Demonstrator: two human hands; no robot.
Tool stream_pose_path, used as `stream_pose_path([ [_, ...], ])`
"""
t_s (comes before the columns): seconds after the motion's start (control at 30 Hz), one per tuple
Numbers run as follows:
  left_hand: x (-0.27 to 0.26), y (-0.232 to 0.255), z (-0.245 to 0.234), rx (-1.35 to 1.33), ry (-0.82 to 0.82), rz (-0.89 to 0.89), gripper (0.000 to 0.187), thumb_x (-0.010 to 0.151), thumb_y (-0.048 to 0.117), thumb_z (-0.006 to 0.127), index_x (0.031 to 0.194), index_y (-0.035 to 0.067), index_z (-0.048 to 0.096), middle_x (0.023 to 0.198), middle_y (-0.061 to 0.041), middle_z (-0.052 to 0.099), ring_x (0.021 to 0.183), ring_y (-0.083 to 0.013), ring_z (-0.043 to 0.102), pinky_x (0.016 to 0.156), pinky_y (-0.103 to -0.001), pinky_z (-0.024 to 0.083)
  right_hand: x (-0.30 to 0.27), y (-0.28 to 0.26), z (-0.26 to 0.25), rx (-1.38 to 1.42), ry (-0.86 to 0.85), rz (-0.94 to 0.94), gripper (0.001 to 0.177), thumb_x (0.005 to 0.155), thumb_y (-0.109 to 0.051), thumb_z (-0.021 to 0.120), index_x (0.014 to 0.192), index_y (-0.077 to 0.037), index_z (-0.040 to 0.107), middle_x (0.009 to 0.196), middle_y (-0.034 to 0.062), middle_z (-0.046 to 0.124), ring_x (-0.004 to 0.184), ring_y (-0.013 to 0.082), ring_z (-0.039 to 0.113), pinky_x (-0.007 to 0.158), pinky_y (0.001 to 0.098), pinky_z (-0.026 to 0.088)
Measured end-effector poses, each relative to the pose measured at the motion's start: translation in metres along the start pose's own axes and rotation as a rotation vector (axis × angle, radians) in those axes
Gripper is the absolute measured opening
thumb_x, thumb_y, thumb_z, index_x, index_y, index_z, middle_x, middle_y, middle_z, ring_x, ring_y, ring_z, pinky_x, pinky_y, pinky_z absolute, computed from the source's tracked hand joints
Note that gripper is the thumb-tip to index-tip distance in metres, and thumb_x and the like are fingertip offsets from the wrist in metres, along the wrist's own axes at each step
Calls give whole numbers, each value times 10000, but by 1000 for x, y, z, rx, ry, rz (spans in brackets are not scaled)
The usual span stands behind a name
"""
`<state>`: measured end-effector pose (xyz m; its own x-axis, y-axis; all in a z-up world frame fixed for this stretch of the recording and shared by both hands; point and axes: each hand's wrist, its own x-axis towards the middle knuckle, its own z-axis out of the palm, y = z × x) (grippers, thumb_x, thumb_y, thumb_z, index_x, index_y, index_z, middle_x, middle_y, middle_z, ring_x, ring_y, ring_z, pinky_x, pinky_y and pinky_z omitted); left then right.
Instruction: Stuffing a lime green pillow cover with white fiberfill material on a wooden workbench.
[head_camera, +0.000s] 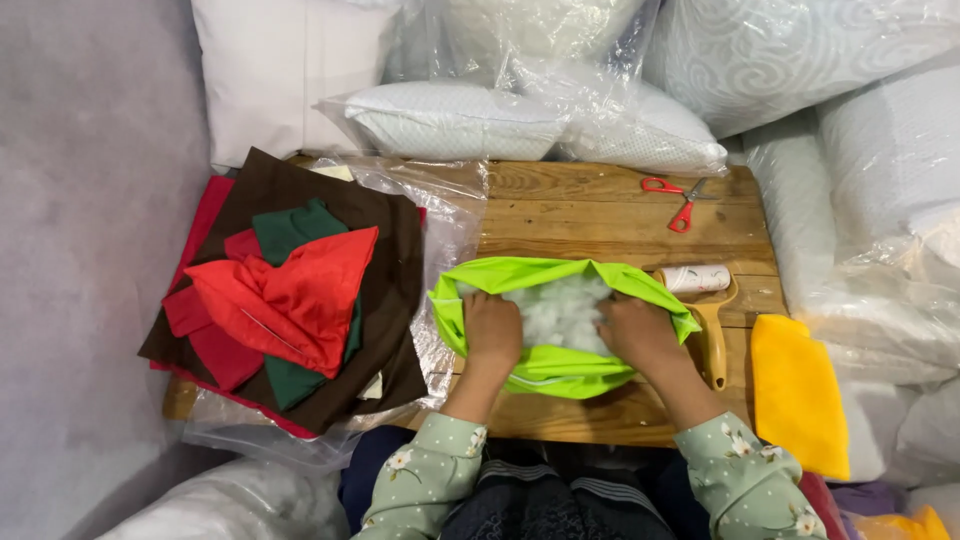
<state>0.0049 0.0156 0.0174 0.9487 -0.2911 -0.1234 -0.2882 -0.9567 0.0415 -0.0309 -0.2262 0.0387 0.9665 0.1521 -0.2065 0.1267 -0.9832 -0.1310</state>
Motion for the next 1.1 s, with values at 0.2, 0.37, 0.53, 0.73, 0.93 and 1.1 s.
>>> stream_pose_path([
  [0.2,-24,-34,-73,-465,102,39,112,863,255,748,945,180,758,948,-72,682,919,-331,724,773,-459,586,-39,-13,-70,241,139,-132,306,956,-295,652,1203,-141,746,1197,142,747,1200,344,680,1036,463,539],
  [0.37,-54,-26,-118,-584,204,194,65,889,172,716,885,110,732,896,-83,674,879,-349,720,711,-449,602,-31,-26,-48,132,327,-342,109,904,-246,717,981,-204,782,1075,0,754,1102,232,687,918,391,557],
  [0.53,-48,-13,-92,-411,16,351,373,831,229,777,1179,97,748,1170,-99,715,1213,-336,632,911,-468,575,-27,-48,-44,74,137,-345,227,890,-229,696,1093,-193,791,1314,77,695,1299,320,583,1025,497,484],
  [0.73,-54,-18,-116,-541,261,336,261,970,177,684,1208,73,710,1054,-90,695,1082,-269,685,845,-374,595,-41,-39,-76,216,708,-428,126,913,-182,751,1034,-197,785,1108,-23,752,1022,224,713,812,343,544],
  [0.93,-54,-39,-98,-308,41,286,463,691,171,909,1123,94,761,1230,-140,670,1226,-316,550,962,-460,485,-49,-16,-72,229,582,-376,181,825,-196,809,1001,-154,799,1020,47,775,1072,280,720,904,401,579],
  [1.1,-67,-53,-138,-642,756,173,138,861,271,818,890,201,704,799,-3,634,863,-262,633,810,-357,528,-76,-1,-102,212,1000,-80,302,906,-169,867,1158,-36,766,1136,136,689,1174,341,675,1032,424,533],
])
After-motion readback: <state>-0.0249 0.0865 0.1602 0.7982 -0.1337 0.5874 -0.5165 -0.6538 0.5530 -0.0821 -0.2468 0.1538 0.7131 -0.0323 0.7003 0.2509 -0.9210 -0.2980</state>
